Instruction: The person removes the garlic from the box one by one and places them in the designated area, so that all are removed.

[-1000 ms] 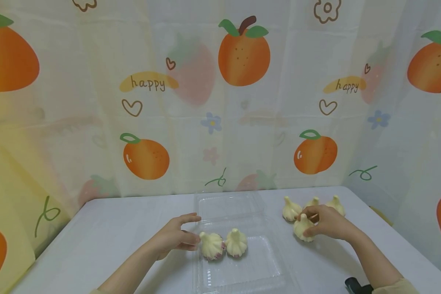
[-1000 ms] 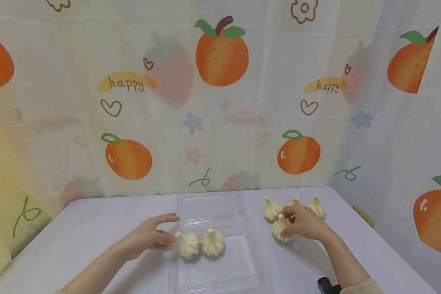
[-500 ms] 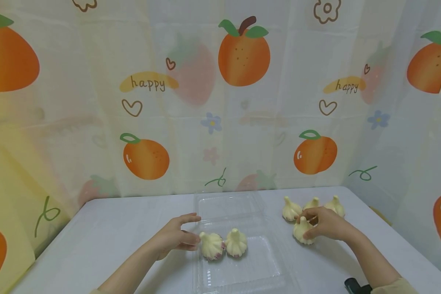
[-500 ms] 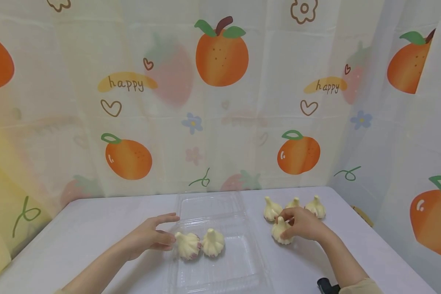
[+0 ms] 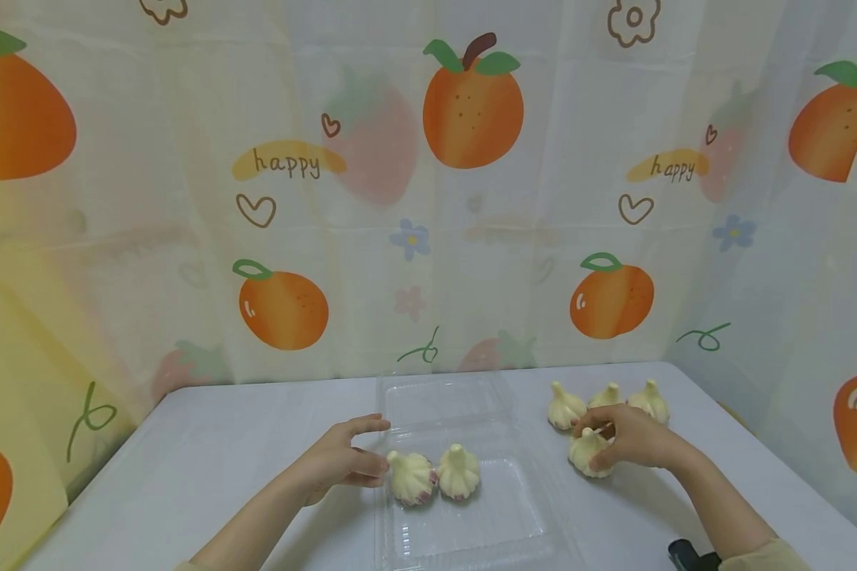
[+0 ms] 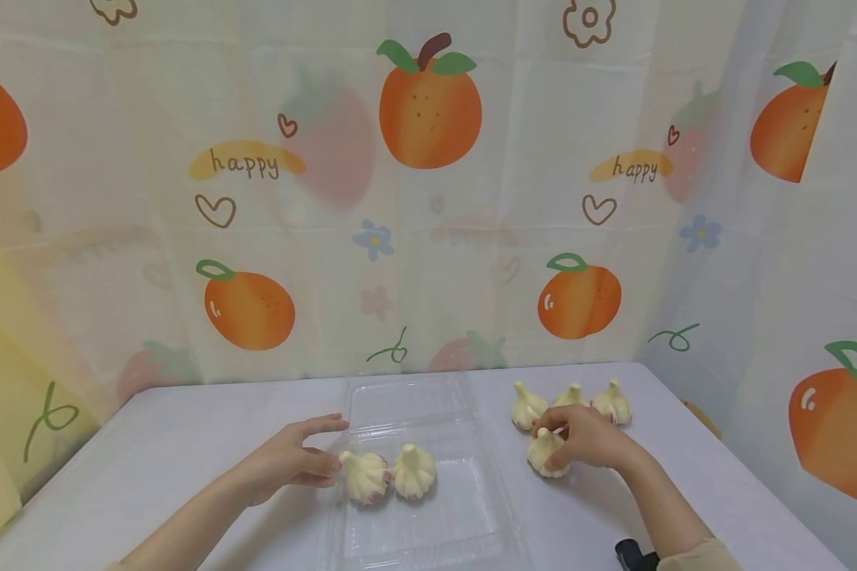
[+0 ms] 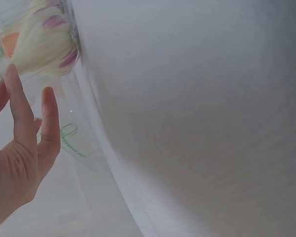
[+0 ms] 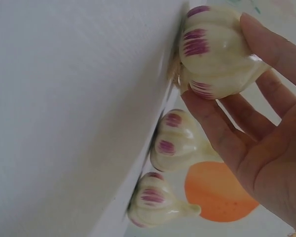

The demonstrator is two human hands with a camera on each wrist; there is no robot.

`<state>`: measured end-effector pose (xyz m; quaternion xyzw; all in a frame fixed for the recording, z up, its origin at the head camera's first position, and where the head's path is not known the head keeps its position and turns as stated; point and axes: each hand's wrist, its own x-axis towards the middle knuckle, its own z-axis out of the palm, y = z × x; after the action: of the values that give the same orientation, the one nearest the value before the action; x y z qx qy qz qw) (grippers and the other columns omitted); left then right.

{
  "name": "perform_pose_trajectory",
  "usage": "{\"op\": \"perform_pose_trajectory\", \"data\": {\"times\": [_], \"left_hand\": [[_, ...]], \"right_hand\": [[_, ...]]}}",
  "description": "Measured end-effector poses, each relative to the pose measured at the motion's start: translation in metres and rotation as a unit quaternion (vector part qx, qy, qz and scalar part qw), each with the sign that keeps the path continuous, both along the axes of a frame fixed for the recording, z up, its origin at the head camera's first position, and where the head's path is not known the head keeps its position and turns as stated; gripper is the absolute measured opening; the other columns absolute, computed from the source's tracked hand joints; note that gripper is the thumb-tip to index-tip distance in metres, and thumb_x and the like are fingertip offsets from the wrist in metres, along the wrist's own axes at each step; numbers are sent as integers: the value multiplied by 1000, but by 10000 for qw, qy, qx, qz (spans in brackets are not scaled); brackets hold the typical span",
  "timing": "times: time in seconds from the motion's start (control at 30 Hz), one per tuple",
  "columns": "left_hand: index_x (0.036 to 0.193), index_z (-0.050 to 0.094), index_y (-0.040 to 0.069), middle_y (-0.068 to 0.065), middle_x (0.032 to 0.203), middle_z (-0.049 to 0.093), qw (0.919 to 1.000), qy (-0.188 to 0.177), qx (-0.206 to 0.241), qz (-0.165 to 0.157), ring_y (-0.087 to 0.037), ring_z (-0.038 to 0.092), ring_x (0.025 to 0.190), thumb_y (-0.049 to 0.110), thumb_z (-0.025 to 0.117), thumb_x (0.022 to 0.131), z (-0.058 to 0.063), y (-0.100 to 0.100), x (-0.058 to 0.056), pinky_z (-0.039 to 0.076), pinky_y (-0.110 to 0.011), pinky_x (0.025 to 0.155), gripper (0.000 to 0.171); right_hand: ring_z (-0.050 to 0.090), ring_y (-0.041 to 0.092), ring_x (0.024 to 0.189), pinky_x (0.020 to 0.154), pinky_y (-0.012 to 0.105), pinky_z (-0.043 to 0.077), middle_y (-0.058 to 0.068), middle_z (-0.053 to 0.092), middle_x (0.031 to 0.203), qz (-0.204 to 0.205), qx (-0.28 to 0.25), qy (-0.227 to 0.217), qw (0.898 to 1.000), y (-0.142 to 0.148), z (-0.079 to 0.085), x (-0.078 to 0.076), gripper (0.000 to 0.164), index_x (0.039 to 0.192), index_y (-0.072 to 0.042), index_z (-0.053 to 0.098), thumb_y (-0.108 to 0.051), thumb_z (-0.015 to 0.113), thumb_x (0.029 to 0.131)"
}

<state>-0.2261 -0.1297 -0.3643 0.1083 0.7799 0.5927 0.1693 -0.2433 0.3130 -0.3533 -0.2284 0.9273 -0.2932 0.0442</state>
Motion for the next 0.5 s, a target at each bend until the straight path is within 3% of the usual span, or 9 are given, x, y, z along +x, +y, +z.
{"op": "perform_pose_trajectory", "data": {"times": [0.5], "left_hand": [[148,38,-5,-20,165,17,10000,-14,6,5,-12,65,85,1,72,83,1,1,0,64,-33,79,73]], "right_hand": [[63,22,99,81,31,56,6,73,111,63,23,-44,10000,-1,5,5,42,105,-12,72,-17,86,66]]}}
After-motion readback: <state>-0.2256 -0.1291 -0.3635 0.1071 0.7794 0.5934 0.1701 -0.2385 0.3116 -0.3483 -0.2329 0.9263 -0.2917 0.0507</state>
